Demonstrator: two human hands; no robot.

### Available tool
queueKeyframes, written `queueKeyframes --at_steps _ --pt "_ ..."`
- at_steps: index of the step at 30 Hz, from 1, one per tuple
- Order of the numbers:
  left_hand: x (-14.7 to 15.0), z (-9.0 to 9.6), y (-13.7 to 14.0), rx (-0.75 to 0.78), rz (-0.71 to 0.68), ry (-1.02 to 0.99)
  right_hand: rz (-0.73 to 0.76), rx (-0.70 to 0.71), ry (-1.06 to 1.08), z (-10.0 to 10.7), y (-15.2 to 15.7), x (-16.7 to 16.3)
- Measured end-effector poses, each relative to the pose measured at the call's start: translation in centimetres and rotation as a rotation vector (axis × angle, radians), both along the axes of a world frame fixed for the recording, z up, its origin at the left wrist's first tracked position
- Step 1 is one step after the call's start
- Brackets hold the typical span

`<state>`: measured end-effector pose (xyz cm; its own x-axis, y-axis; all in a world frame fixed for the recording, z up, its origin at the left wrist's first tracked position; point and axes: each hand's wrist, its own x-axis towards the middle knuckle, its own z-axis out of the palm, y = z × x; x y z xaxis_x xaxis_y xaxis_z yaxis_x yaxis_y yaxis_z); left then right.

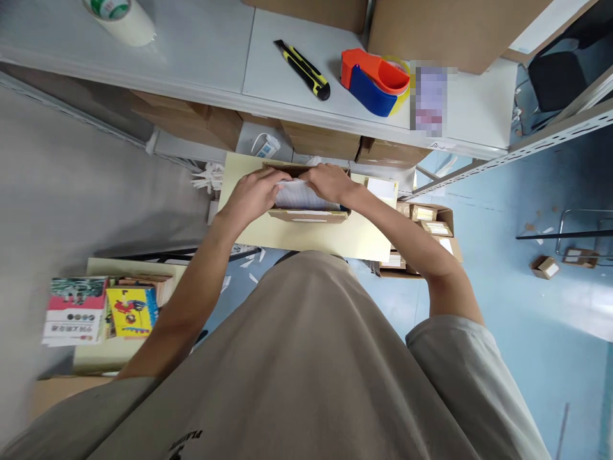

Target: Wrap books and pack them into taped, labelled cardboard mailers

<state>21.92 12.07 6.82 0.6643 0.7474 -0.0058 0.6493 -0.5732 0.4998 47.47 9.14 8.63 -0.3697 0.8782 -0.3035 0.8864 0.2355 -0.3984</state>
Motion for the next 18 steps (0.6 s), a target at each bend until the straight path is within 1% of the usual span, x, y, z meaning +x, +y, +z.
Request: queueKeyframes --at_steps 2,5,9,11,13,18 --pt "0.5 -1.5 0.2 -0.031 -0.021 0.053 0.029 -0.023 -0.067 -0.8 -0.3 -0.3" --pt "1.1 -3.6 0.6 -0.068 -0.061 0.13 0.033 -0.073 -0.152 -2.2 -0.6 -1.2" --pt "1.5 -5.3 1.0 -0.108 -0.076 0.251 0.02 -0.147 -0.216 -4.2 -0.5 -2.4" --pt "1.7 -5.8 1.2 -0.131 -0.084 0.276 0.008 -0.183 -0.246 -4.6 -0.7 -3.0" --pt "1.9 -5.9 1.2 -0.147 -0.106 0.279 -0.006 -0.206 -0.268 -4.5 -1.2 -3.3" --pt "2.0 -5.4 0.6 -0.141 -0.138 0.248 -0.018 -0.158 -0.291 -3.2 -2.7 -3.1"
